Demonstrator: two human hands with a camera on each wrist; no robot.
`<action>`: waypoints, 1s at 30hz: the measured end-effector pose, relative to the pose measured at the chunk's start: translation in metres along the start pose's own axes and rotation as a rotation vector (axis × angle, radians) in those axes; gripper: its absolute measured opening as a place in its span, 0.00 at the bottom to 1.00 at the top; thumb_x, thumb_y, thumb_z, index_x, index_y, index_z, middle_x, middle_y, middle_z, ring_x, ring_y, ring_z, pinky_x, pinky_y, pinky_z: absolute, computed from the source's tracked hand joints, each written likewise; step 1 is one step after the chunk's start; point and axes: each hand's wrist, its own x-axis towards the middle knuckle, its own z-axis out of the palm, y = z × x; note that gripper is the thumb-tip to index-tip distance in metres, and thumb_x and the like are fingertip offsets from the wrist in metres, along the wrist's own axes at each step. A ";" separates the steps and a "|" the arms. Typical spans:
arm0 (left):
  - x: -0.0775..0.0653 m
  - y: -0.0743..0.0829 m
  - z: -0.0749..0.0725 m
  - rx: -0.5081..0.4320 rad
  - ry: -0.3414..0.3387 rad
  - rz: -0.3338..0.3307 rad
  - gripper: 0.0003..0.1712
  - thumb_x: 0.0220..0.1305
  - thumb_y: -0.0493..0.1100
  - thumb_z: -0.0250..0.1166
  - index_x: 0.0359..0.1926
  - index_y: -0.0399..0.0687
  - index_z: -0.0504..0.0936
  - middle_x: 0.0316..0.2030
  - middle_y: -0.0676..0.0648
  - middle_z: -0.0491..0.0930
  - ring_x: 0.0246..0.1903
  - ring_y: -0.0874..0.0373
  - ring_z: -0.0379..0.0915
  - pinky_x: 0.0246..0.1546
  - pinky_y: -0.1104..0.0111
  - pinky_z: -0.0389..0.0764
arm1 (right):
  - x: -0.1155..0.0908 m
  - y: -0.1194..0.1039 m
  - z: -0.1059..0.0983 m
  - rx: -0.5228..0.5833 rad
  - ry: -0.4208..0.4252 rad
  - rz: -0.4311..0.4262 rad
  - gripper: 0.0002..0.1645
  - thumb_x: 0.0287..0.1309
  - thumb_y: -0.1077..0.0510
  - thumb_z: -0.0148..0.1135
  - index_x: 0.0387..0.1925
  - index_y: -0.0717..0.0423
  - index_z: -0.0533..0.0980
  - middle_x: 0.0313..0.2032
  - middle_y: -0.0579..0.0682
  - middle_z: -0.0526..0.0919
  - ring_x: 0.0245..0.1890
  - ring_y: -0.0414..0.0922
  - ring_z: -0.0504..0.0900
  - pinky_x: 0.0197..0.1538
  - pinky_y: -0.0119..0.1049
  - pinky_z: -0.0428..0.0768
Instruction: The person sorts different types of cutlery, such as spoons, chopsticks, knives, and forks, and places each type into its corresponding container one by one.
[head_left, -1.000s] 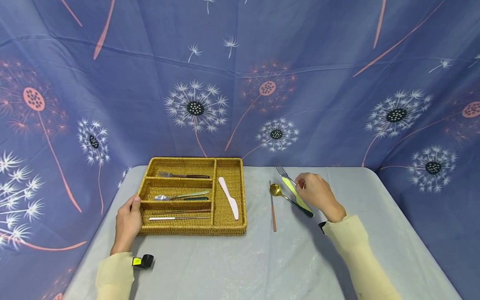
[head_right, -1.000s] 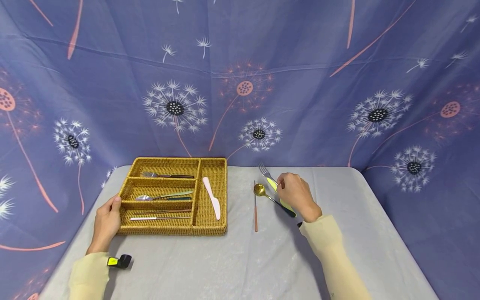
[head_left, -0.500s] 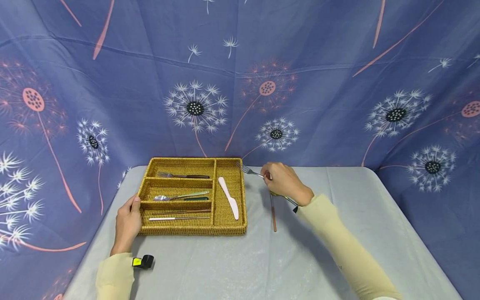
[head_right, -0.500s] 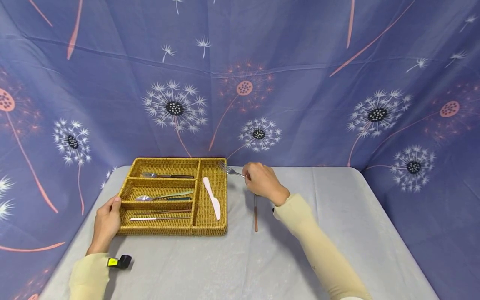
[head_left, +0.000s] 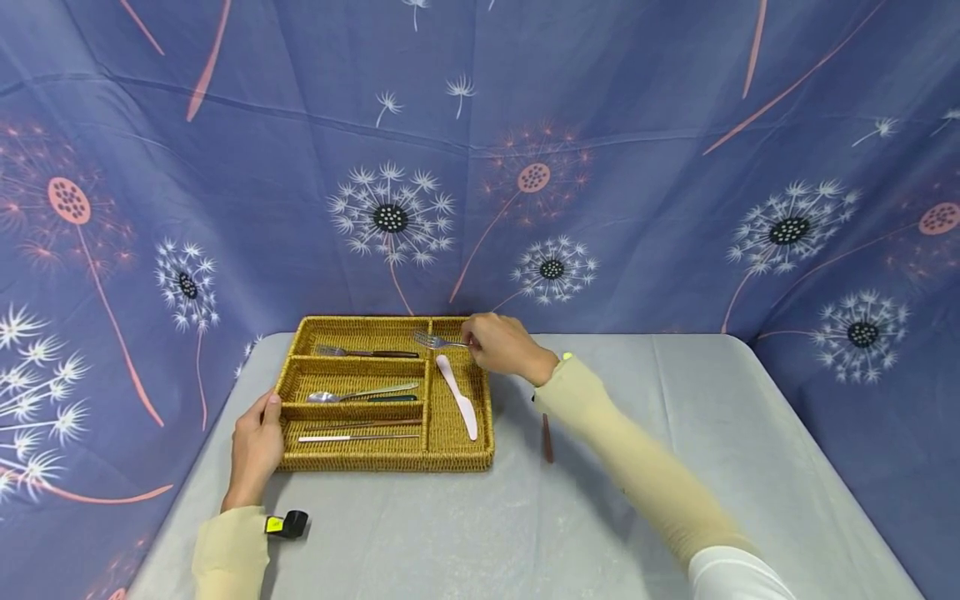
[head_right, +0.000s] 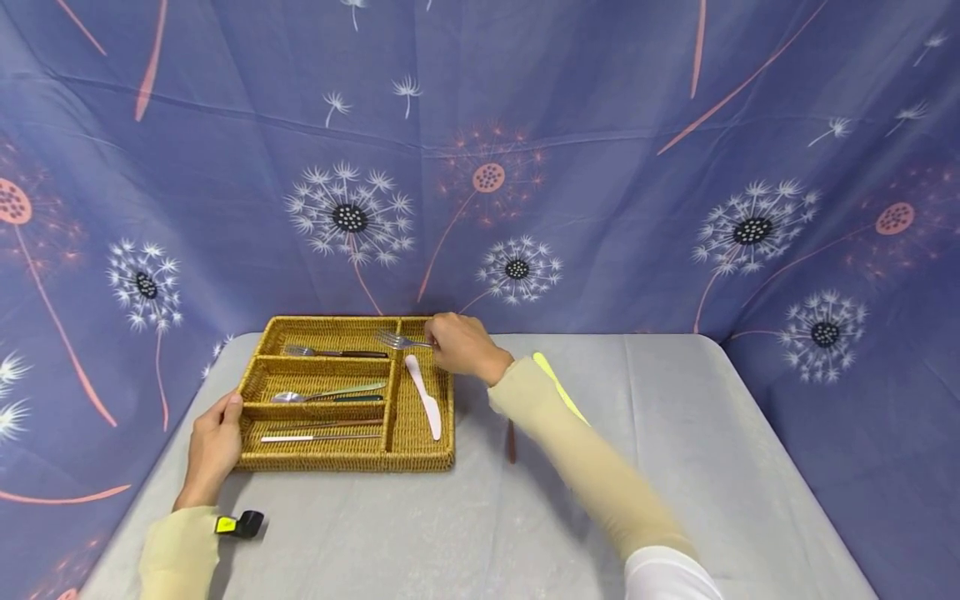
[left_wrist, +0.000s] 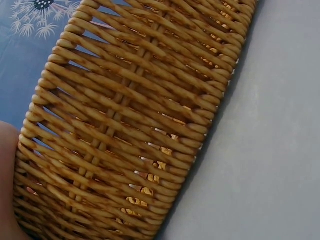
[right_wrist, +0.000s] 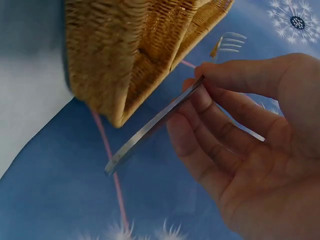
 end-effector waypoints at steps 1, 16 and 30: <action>0.000 0.000 0.000 0.001 -0.001 0.001 0.38 0.88 0.60 0.37 0.84 0.41 0.59 0.81 0.30 0.57 0.80 0.28 0.49 0.79 0.36 0.53 | 0.005 -0.002 0.002 -0.010 -0.006 -0.009 0.19 0.58 0.74 0.58 0.42 0.56 0.89 0.43 0.51 0.90 0.29 0.43 0.82 0.30 0.40 0.81; 0.000 0.002 0.000 -0.001 0.002 0.001 0.38 0.88 0.60 0.37 0.84 0.42 0.60 0.80 0.31 0.58 0.80 0.27 0.49 0.79 0.36 0.53 | 0.069 -0.045 0.030 -0.087 -0.125 -0.064 0.28 0.67 0.73 0.59 0.19 0.47 0.58 0.20 0.44 0.55 0.22 0.39 0.50 0.27 0.34 0.51; 0.000 0.000 0.000 0.009 -0.004 -0.003 0.38 0.88 0.61 0.36 0.84 0.42 0.59 0.81 0.31 0.57 0.80 0.27 0.49 0.79 0.36 0.53 | 0.121 -0.079 0.063 -0.186 -0.193 -0.072 0.24 0.73 0.62 0.67 0.22 0.45 0.68 0.21 0.41 0.70 0.22 0.37 0.67 0.28 0.33 0.64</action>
